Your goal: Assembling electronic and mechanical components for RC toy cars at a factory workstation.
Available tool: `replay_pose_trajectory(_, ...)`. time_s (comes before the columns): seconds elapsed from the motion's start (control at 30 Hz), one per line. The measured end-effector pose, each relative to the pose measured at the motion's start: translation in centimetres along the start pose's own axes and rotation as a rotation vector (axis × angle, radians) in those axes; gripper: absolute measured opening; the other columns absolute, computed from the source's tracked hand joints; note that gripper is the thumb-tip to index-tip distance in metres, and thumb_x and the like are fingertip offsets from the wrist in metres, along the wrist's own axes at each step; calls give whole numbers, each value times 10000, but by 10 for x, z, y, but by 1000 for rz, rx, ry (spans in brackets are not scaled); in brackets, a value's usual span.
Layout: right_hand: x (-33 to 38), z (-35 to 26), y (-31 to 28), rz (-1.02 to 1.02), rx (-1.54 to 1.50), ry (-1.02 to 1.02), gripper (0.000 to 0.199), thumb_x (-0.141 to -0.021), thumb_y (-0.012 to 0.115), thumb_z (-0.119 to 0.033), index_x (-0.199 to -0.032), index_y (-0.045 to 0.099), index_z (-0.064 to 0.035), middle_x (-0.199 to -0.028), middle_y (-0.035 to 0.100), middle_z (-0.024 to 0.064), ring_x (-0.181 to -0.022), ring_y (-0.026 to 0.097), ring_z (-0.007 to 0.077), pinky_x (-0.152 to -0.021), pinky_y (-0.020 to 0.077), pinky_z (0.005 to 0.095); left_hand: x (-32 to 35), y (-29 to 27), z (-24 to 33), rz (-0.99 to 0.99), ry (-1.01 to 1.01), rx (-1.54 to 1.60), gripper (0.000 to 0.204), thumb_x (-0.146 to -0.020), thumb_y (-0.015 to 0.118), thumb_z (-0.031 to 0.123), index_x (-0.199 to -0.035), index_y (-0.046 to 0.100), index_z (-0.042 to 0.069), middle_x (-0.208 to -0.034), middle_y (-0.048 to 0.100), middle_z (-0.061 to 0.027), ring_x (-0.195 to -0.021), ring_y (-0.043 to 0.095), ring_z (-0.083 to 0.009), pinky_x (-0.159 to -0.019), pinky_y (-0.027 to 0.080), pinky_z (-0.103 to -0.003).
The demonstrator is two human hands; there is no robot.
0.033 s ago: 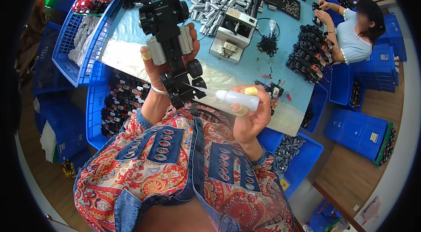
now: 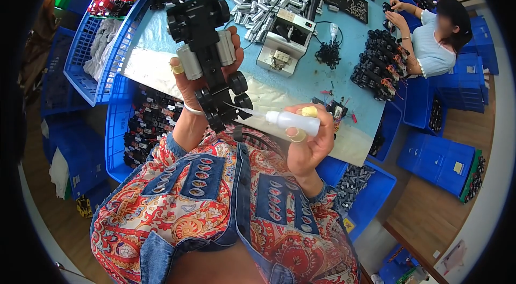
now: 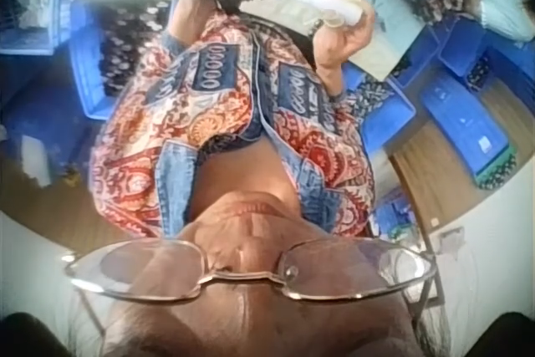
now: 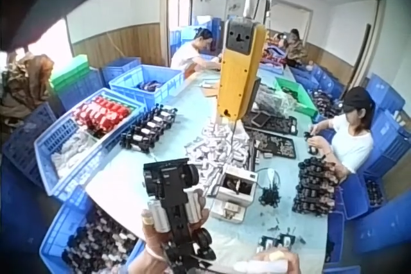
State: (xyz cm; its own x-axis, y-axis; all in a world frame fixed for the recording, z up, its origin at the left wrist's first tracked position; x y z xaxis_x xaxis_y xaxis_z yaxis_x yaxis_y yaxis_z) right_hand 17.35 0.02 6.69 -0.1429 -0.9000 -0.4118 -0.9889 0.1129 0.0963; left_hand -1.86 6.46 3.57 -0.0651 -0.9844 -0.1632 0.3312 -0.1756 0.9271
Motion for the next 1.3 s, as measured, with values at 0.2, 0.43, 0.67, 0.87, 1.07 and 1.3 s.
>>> replay_pose_trajectory(0.2, 1, 1, -3, -48, -17, 47, 349, -789, 664, -221, -1002, 487, -8, -870, 574, 116, -758, 559, 168, -703, 451, 283, 0, 22, 11, -72, 42, -181, 1026, -628, 701, 557, -1330, 249, -39, -1327, 343, -179, -1210, 401, -266, -1043, 333, -367)
replay_pose_trajectory(0.43, 3, 2, -1, -82, 24, 82, 334, -794, 660, -192, -1012, 490, -5, -865, 580, 112, -774, 561, 161, -710, 450, 277, 1, 27, 6, -106, -26, -229, 1064, -595, 726, 551, -1327, 244, -52, -1346, 324, -180, -1219, 392, -257, -1065, 295, -356)
replay_pose_trajectory(0.67, -2, 6, -2, -75, -2, 85, 335, -795, 660, -186, -1016, 488, -3, -852, 582, 110, -780, 561, 161, -717, 450, 280, -4, 26, 3, -106, -17, -225, 1049, -603, 729, 539, -1325, 251, -53, -1338, 336, -179, -1214, 399, -252, -1063, 299, -352)
replay_pose_trajectory(0.87, -3, 26, -12, 37, -182, 203, 333, -798, 650, -176, -1033, 486, -6, -929, 566, 118, -834, 552, 173, -732, 457, 290, -14, 16, -1, -82, -28, -141, 1050, -592, 750, 507, -1336, 236, -27, -1337, 322, -194, -1229, 366, -284, -1060, 300, -378)
replay_pose_trajectory(1.07, -5, 118, -69, 554, -878, 583, 325, -812, 614, -128, -1089, 478, -26, -992, 542, 90, -893, 538, 167, -770, 452, 292, -11, -32, 20, 37, -2, 392, 1030, -602, 764, 458, -1334, 219, -21, -1314, 318, -215, -1210, 348, -346, -1020, 335, -449)
replay_pose_trajectory(1.3, 24, 299, -95, 329, -237, 593, 394, -746, 595, 10, -1115, 499, -89, -1060, 540, 90, -1027, 502, 242, -854, 425, 344, -1, -86, 53, 121, -43, 289, 1004, -624, 766, 431, -1332, 224, -32, -1303, 327, -233, -1201, 357, -348, -1006, 356, -430)
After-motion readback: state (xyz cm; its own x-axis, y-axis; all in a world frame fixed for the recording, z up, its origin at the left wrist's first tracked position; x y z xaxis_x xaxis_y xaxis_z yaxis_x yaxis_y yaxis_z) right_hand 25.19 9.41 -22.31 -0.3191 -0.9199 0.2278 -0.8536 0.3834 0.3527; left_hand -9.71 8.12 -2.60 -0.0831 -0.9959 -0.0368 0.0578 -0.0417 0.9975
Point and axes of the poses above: each hand's wrist, its own x-axis away from the middle knuckle, its own y-axis out of the palm, z = x × y, the point moved 6 cm from there along -x, towards the middle knuckle
